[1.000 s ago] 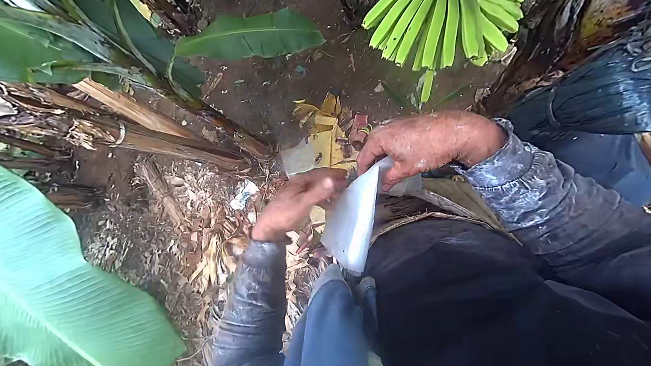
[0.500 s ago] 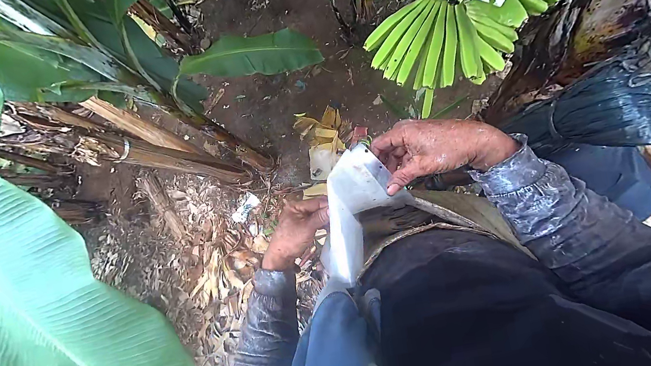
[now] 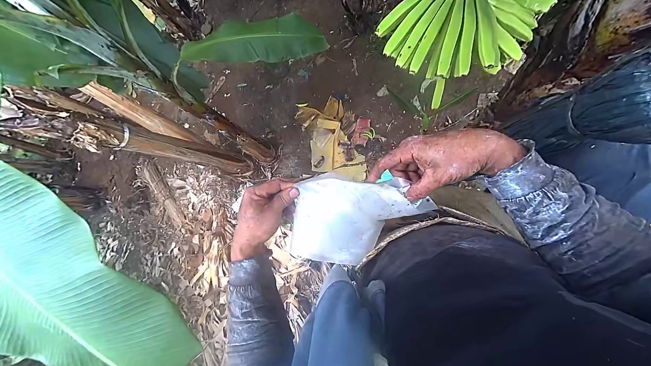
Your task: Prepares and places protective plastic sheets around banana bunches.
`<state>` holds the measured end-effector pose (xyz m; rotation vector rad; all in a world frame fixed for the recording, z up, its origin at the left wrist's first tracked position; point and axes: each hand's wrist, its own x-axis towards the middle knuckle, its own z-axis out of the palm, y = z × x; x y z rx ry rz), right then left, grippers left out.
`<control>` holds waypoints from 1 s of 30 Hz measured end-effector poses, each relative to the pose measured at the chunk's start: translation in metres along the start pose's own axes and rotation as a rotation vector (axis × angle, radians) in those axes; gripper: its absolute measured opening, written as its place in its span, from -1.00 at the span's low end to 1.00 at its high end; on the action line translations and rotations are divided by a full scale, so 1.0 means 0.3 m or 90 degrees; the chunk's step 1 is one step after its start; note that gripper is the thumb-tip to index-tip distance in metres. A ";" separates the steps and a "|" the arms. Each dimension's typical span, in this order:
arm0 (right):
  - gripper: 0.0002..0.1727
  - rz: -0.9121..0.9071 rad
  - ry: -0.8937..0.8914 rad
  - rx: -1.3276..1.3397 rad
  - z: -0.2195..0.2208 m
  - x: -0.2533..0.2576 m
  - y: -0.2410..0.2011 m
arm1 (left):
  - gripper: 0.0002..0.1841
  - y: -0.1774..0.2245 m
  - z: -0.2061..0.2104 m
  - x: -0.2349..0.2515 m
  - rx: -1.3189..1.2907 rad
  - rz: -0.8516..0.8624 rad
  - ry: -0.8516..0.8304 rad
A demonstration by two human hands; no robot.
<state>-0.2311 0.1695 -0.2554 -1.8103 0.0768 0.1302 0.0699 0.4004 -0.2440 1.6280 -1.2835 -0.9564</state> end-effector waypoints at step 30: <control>-0.04 0.160 0.241 -0.358 -0.124 0.194 -0.276 | -0.86 0.384 -0.233 0.155 0.339 0.516 0.260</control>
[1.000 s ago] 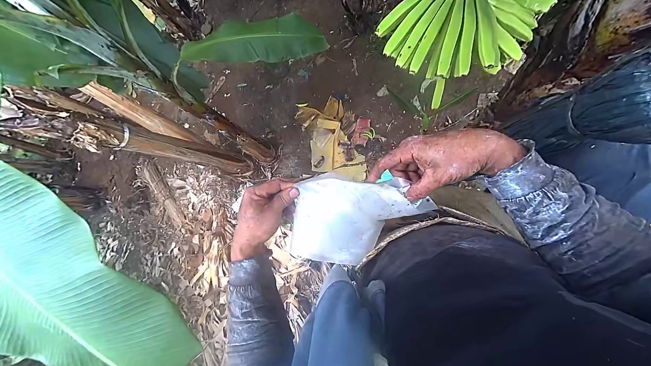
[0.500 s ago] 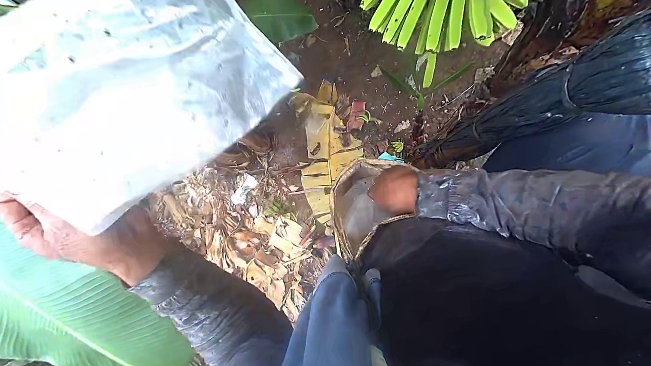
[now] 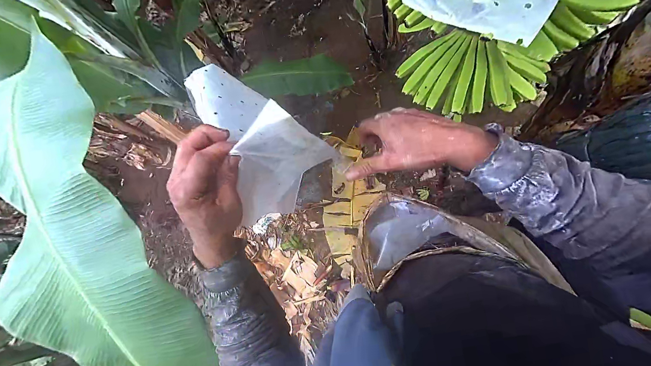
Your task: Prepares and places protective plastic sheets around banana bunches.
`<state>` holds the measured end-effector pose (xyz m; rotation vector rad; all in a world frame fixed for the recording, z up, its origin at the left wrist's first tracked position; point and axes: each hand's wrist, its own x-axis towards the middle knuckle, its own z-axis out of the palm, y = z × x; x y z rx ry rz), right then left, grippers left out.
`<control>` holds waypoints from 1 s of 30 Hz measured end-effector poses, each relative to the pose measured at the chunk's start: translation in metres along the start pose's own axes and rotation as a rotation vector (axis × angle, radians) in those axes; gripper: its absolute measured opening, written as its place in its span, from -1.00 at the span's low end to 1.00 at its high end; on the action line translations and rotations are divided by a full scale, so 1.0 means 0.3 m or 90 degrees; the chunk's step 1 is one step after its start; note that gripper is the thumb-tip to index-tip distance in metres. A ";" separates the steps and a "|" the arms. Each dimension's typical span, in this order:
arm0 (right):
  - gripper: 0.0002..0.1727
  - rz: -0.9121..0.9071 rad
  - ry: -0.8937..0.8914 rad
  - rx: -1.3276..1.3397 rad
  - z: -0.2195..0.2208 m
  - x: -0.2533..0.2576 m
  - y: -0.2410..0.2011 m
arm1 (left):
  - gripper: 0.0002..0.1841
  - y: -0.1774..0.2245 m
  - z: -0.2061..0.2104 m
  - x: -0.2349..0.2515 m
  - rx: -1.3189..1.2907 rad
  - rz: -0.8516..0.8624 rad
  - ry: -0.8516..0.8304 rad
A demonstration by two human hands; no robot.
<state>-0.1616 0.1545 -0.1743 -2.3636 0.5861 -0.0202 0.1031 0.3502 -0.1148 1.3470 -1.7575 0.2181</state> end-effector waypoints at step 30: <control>-0.31 -0.096 0.457 0.246 0.041 0.233 -0.131 | -0.86 0.003 0.210 -0.201 -0.230 -0.416 0.172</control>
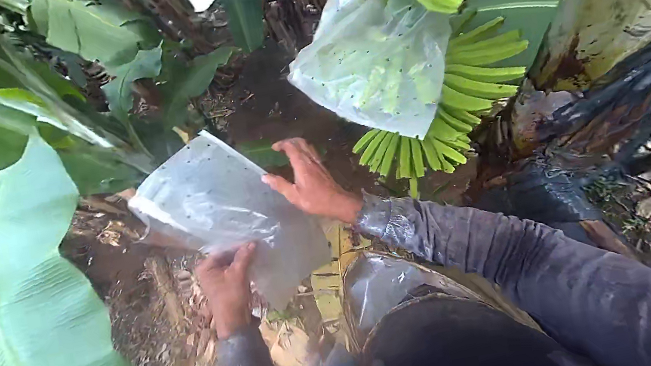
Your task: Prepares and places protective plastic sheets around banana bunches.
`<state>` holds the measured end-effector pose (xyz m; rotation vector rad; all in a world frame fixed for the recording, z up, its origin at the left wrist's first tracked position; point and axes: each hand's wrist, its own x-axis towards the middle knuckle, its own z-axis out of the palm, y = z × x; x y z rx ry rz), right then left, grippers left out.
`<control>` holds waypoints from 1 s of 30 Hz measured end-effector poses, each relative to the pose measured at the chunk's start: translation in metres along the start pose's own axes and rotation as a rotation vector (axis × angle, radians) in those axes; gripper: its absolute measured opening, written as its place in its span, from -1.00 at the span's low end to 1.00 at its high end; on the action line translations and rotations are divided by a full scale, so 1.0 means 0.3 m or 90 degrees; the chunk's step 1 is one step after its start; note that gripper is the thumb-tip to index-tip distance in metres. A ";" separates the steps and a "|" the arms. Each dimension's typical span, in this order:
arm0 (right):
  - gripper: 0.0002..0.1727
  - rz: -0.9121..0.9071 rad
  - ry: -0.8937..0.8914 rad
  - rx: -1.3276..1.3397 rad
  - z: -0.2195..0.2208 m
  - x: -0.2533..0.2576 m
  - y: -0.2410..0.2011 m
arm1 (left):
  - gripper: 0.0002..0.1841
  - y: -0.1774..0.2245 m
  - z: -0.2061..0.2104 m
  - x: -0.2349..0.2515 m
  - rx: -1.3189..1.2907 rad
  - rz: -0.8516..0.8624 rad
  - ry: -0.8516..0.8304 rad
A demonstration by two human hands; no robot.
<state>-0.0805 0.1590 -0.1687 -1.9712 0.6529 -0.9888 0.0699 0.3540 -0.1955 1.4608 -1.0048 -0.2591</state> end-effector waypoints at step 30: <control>-0.44 0.473 0.010 0.757 0.144 -0.035 0.233 | -0.71 -0.211 0.339 -0.282 0.462 0.179 -0.071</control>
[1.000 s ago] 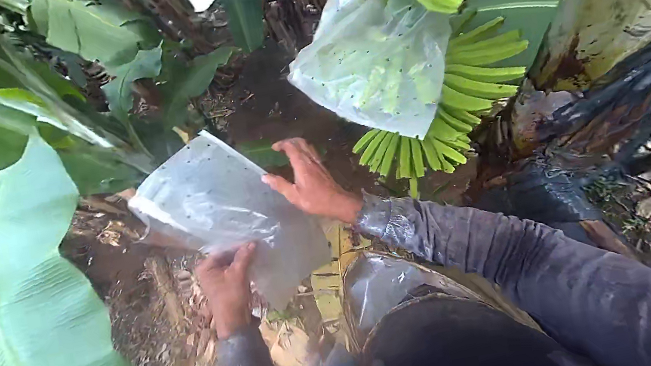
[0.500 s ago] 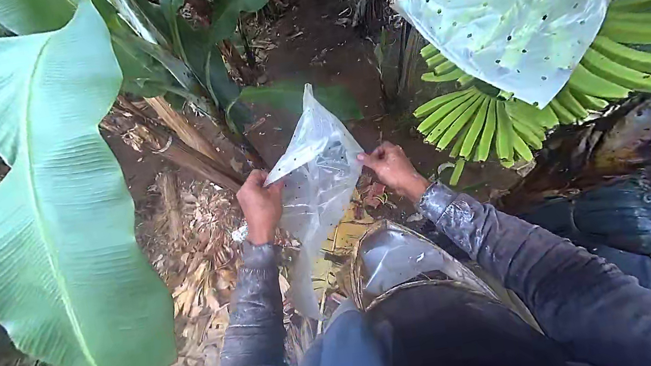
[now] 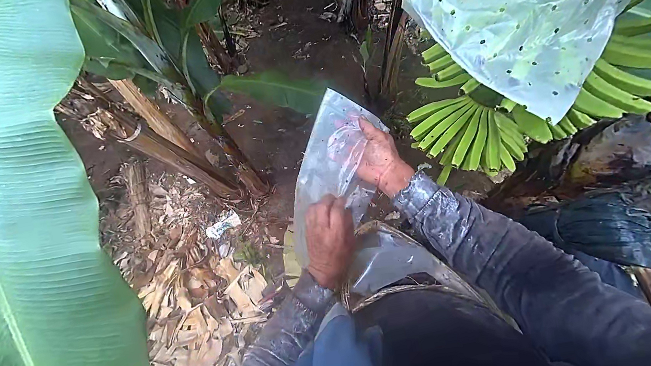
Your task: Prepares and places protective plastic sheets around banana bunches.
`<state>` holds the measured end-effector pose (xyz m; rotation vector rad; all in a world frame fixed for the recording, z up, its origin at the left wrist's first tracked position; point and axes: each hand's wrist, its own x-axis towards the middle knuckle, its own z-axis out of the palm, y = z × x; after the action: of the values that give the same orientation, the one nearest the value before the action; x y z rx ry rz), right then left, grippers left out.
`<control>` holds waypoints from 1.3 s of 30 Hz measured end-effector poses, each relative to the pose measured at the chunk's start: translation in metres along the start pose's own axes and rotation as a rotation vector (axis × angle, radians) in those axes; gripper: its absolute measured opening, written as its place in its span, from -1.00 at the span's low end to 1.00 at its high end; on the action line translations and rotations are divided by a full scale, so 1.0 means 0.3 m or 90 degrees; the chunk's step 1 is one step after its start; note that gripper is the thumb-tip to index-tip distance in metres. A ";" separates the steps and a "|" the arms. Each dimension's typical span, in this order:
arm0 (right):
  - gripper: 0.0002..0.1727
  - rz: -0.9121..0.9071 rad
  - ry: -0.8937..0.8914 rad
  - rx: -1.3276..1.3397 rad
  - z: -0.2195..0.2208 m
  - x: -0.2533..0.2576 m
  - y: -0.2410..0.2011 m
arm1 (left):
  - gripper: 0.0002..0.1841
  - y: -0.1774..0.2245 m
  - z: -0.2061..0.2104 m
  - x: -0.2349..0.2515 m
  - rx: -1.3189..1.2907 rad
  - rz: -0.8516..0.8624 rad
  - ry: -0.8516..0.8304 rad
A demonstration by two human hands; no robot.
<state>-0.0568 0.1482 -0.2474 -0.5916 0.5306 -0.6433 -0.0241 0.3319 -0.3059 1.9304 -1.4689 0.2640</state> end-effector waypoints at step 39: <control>-0.64 -0.609 0.615 -0.154 -0.676 -0.199 -0.485 | -0.30 -0.675 0.317 0.913 -0.709 -0.719 0.026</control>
<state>-0.2798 0.0257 -0.2811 -0.7382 1.2545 -1.8287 0.2306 0.0865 -0.3089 1.4273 -0.1448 -0.8365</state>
